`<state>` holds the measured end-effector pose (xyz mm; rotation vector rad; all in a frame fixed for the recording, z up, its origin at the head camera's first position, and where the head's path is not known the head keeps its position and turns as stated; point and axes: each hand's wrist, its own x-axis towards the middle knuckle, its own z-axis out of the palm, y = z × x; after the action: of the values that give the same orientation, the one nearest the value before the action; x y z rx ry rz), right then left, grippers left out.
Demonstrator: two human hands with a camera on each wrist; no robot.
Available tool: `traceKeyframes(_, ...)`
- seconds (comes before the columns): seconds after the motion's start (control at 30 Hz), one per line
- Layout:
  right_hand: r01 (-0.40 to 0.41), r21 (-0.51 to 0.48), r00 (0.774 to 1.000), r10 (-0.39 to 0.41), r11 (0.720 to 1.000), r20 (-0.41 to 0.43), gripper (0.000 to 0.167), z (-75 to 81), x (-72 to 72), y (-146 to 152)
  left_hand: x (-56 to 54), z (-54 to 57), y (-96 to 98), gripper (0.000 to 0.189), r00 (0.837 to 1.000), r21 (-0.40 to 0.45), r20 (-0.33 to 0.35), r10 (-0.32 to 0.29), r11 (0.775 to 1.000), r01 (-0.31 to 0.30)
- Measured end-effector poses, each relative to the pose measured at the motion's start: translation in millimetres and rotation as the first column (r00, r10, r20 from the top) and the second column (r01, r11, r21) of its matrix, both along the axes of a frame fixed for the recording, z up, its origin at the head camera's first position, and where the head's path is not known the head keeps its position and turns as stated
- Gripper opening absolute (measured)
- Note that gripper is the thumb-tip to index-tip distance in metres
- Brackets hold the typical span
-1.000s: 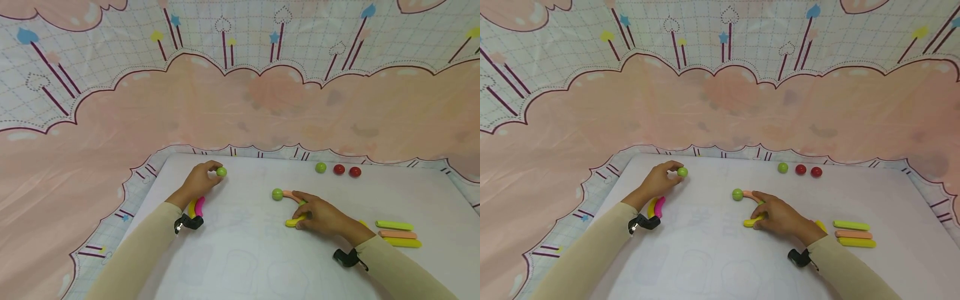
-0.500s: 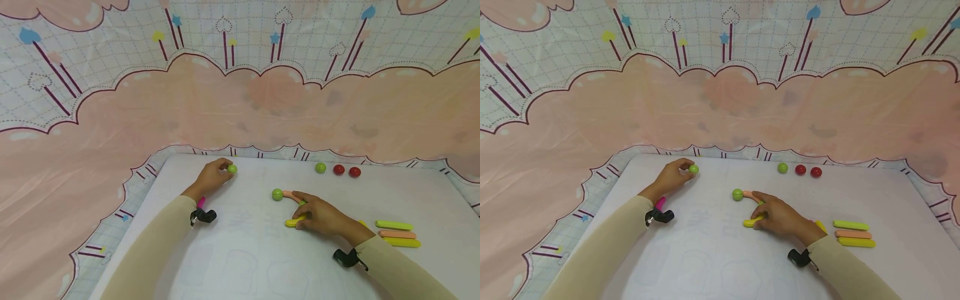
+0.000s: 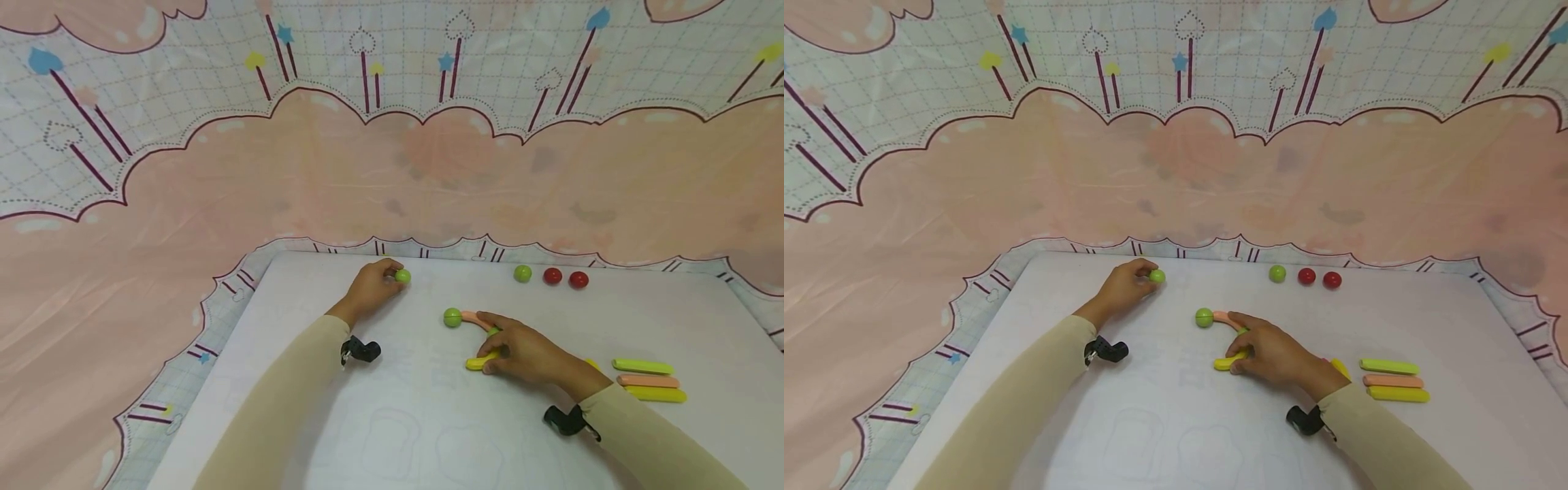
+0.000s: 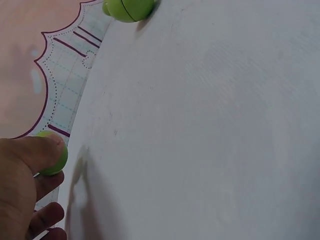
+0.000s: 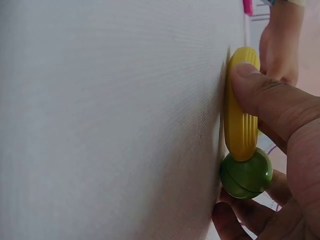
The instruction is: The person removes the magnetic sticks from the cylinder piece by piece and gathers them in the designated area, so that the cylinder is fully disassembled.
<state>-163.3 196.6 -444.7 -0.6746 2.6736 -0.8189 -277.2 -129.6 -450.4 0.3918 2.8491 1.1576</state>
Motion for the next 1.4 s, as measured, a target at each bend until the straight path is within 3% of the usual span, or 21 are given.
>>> traceKeyframes(0.27,0.0,0.003,1.0,0.0,1.0,-0.002,0.019,-0.1,-0.6,0,-4.8,-5.5,12.4,0.038,1.0,0.03,-0.015,0.016,0.999,-0.016)
traceKeyframes(0.47,-0.01,-0.008,1.0,0.01,1.0,-0.002,0.02,-0.9,-0.5,0,-3.7,-8.6,14.0,0.039,0.998,-0.071,-0.032,0.044,0.996,-0.046)
traceKeyframes(0.8,-0.004,-0.002,1.0,0.004,1.0,0.008,0.019,0.6,0.9,-1,4.0,-7.5,12.7,0.067,0.998,-0.093,-0.011,0.067,0.993,-0.068)
traceKeyframes(0.93,-0.009,0.019,1.0,0.009,1.0,0.007,0.02,2.2,2.9,-2,10.8,-4.5,12.7,0.069,0.993,-0.144,-0.056,0.1,0.984,-0.107)
traceKeyframes(1.1,-0.005,0.051,1.0,0.007,0.999,-0.03,0.034,1.7,5.2,-3,22.5,1.9,14.3,0.07,0.99,-0.14,-0.078,0.118,0.982,-0.128)
traceKeyframes(1.4,0.046,0.113,0.998,-0.042,0.993,-0.038,0.057,5.8,7.7,-6,56.6,15.5,26.9,0.058,0.986,-0.081,-0.165,0.0,0.997,-0.013)
